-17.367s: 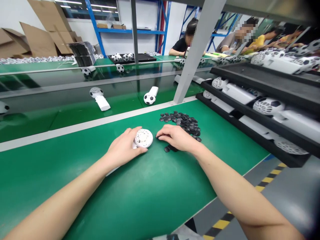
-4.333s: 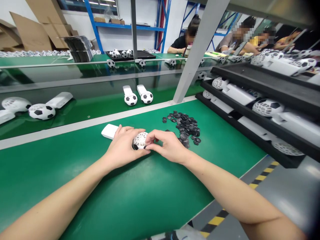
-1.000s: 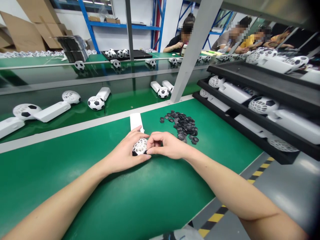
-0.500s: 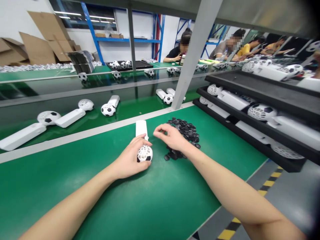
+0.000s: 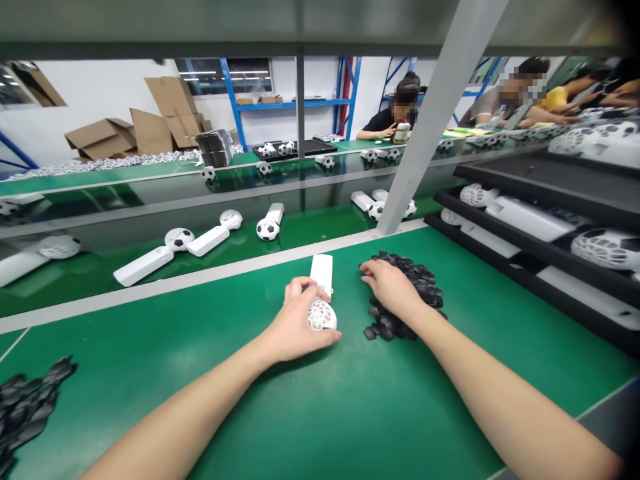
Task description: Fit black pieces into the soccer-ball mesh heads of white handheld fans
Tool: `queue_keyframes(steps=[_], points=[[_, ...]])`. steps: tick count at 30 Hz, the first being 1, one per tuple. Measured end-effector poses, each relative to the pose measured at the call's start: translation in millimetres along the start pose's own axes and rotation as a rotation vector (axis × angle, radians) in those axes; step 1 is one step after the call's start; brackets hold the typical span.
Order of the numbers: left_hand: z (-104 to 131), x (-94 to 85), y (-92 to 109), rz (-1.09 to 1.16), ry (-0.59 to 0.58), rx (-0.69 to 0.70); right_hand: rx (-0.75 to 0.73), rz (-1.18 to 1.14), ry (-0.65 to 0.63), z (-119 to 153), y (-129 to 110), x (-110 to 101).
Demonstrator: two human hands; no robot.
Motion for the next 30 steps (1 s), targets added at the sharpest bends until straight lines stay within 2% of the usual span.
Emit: queue_keyframes(steps=[4, 10, 16, 18, 20, 23, 25, 27, 30], points=[[0.5, -7.4, -2.5, 0.028, -0.079, -0.012, 0.035, -0.05, -0.023, -1.3, 7.3, -0.1], [0.7, -16.2, -2.2, 0.014, -0.148, 0.109, 0.057, 0.01, -0.032, 4.0, 1.1, -8.0], [0.3, -22.0, -3.7, -0.076, -0.145, -0.053, 0.073, -0.025, -0.045, 10.9, 1.3, -14.1], [-0.3, -25.5, -4.6, -0.087, -0.165, -0.054, 0.035, -0.137, -0.044, 14.5, -3.5, -17.3], [-1.2, -28.3, -6.1, -0.064, -0.19, -0.047, 0.011, -0.351, -0.069, 17.8, -10.8, -20.1], [-2.5, -29.7, -8.8, -0.008, -0.254, -0.038, -0.028, -0.609, -0.178, 22.3, -24.1, -22.3], [-3.0, -29.8, -9.7, 0.003, -0.275, -0.018, -0.152, -0.59, -0.176, 25.1, -33.9, -24.8], [-3.0, -30.1, -9.9, 0.002, -0.272, -0.007, -0.289, -0.462, -0.1, 28.0, -42.8, -27.8], [-2.6, -30.4, -9.3, -0.001, -0.271, -0.015, -0.346, -0.355, -0.059, 31.1, -51.6, -29.4]])
Point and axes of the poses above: each hand's wrist, its own z-axis away from the middle knuckle, its own x-axis out of the palm, y = z × x, the point moved 2 cm from there along -z, towards the middle knuckle, and after that the axes turned 10 degrees about -z, right-handed, at the moved point
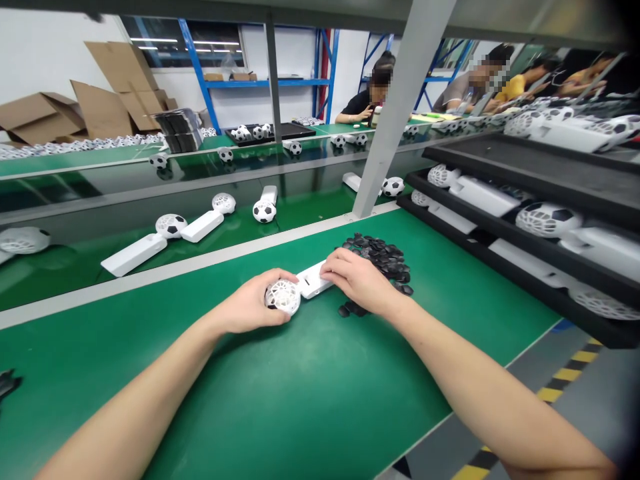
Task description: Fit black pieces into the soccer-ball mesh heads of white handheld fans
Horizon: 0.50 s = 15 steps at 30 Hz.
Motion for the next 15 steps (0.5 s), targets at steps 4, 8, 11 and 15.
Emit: queue_keyframes(steps=[4, 8, 11, 15], points=[[0.2, 0.4, 1.1, 0.005, -0.008, 0.007, -0.011, -0.078, -0.104, 1.7, -6.7, 3.7], [0.1, 1.7, 2.1, -0.007, -0.009, 0.013, -0.083, -0.047, -0.205, 6.5, -10.7, 8.7], [0.3, 2.9, 3.3, -0.041, 0.023, 0.02, -0.09, -0.001, -0.214, 9.0, -11.9, 11.3], [1.1, 6.4, 4.0, -0.069, 0.046, 0.029, -0.12, 0.001, -0.121, 10.2, -15.9, 9.9]])
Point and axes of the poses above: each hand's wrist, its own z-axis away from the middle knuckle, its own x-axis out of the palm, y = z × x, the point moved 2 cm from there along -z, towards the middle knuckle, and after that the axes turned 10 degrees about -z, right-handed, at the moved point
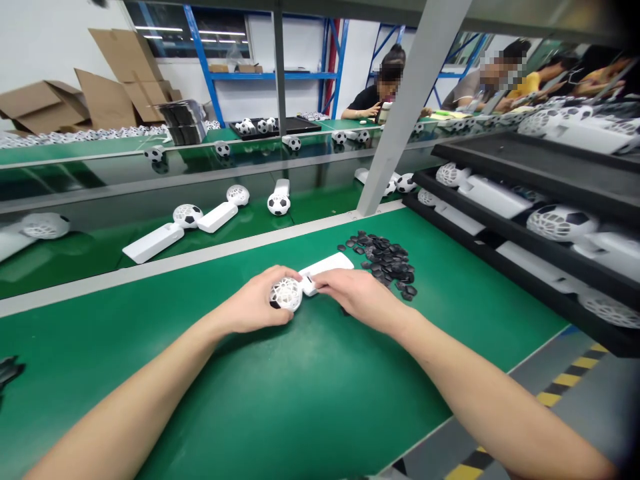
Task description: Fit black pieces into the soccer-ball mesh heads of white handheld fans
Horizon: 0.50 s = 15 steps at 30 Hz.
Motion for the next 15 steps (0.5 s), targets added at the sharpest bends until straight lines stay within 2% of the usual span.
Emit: queue_keyframes(steps=[4, 8, 15], points=[[1.1, 2.2, 0.6, -0.03, 0.031, -0.002, -0.001, -0.132, 0.124, -0.3, -4.6, -0.3], [0.7, 1.8, 2.2, -0.03, 0.032, 0.01, 0.124, -0.403, 0.079, -2.9, -4.7, 9.4], [-1.7, 3.3, 3.0, -0.029, 0.063, 0.011, 0.102, -0.427, 0.061, -9.5, -6.8, 22.3]])
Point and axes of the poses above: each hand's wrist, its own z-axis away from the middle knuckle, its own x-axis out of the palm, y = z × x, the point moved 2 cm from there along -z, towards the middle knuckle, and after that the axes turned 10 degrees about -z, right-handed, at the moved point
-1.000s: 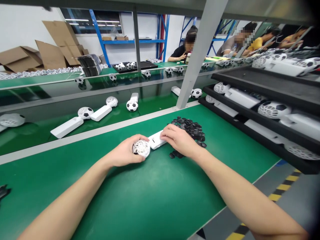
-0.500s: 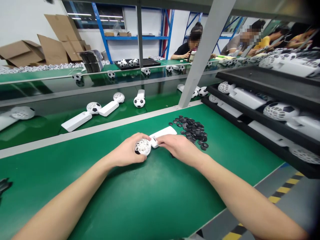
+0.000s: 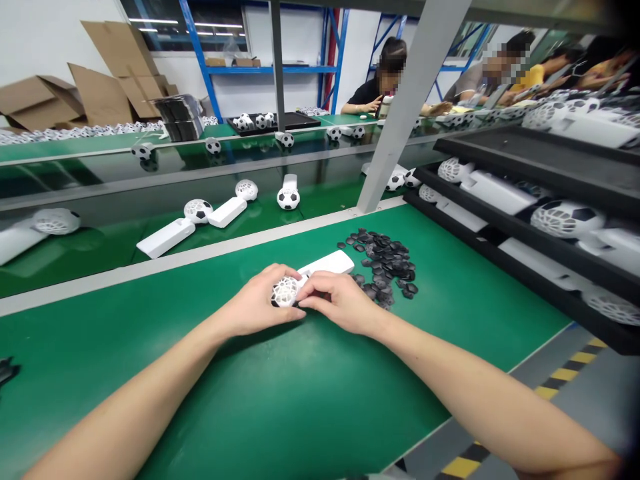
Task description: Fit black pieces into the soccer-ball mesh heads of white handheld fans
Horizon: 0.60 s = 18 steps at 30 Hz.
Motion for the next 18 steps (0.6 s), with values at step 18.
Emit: queue_keyframes(steps=[18], points=[[1.2, -21.6, -10.5, 0.03, 0.185, -0.182, 0.133, 0.03, 0.19, 1.3, 7.4, -39.8]])
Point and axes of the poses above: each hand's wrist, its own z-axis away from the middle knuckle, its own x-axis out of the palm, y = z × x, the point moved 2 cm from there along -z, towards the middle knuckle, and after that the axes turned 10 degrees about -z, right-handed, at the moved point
